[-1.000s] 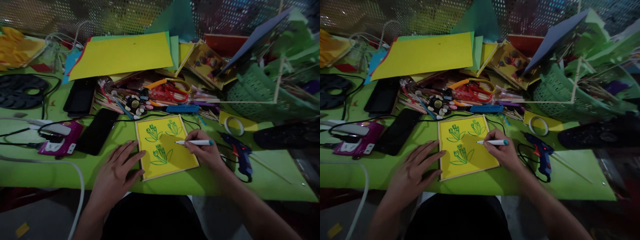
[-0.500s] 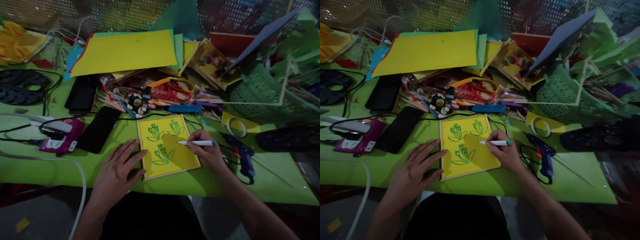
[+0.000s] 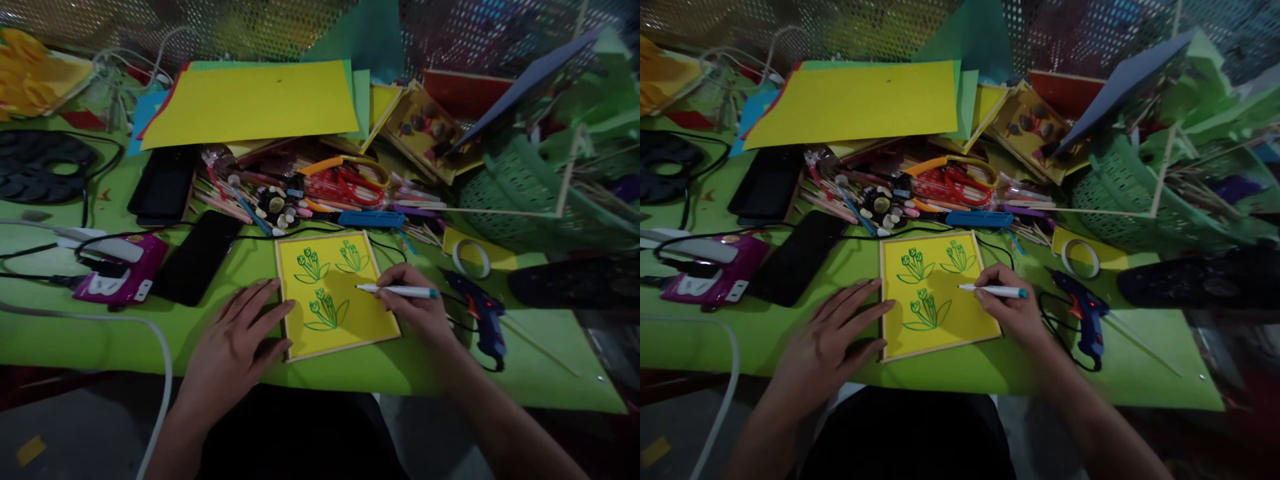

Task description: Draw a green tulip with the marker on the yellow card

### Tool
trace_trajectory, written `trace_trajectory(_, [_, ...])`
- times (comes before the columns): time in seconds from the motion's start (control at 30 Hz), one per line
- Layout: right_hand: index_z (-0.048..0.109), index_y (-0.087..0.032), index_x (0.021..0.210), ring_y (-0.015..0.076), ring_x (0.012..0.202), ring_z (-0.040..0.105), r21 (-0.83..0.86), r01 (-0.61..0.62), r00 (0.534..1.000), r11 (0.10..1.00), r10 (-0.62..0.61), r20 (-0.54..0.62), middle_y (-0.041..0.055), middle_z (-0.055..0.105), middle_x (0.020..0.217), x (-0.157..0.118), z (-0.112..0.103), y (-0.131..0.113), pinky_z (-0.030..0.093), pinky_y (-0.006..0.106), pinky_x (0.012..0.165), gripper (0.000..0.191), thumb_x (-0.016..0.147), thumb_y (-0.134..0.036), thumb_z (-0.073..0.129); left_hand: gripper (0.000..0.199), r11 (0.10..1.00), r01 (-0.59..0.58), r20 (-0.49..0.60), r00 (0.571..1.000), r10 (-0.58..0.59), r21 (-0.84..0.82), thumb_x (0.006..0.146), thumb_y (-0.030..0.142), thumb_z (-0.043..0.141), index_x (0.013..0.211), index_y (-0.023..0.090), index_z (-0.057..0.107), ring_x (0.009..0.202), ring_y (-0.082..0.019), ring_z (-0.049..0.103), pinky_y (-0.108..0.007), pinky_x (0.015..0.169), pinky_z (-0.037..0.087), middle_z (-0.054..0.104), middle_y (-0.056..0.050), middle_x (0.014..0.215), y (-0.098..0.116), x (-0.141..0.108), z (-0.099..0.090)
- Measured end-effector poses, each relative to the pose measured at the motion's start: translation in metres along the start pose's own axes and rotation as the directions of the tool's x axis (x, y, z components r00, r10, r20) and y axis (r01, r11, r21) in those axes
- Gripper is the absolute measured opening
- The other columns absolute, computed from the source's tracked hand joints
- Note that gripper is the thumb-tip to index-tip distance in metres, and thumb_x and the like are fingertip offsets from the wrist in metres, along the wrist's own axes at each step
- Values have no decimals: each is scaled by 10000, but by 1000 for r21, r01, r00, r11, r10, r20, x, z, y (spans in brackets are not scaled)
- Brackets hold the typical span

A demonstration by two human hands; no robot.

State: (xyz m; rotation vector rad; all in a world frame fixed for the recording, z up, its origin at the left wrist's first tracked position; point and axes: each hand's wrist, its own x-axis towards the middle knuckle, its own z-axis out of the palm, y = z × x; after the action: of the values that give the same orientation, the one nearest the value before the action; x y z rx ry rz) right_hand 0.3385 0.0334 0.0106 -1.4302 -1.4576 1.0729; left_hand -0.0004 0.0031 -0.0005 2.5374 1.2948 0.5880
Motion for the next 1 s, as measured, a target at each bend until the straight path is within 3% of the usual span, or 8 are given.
trace_trajectory(0.43, [652, -221, 834, 127, 532, 500, -153, 16, 999, 988, -20, -26, -22, 609, 679, 0, 4, 0, 365, 262, 493, 105, 858, -286, 731, 430, 1000, 4, -10, 1000, -4, -2, 1015, 323, 633, 1439, 265, 593, 1470, -312, 513, -549, 1169, 480, 537, -103, 1603, 0, 0, 1])
trace_trajectory(1.0, [639, -223, 856, 133, 541, 513, -132, 3, 1000, 991, -4, -6, -13, 629, 691, 0, 5, 0, 397, 267, 502, 133, 891, -317, 727, 433, 1000, 9, -4, 1000, -9, -11, 1016, 325, 635, 1444, 273, 592, 1484, -301, 501, -538, 1189, 466, 523, -94, 1618, -1, -2, 2])
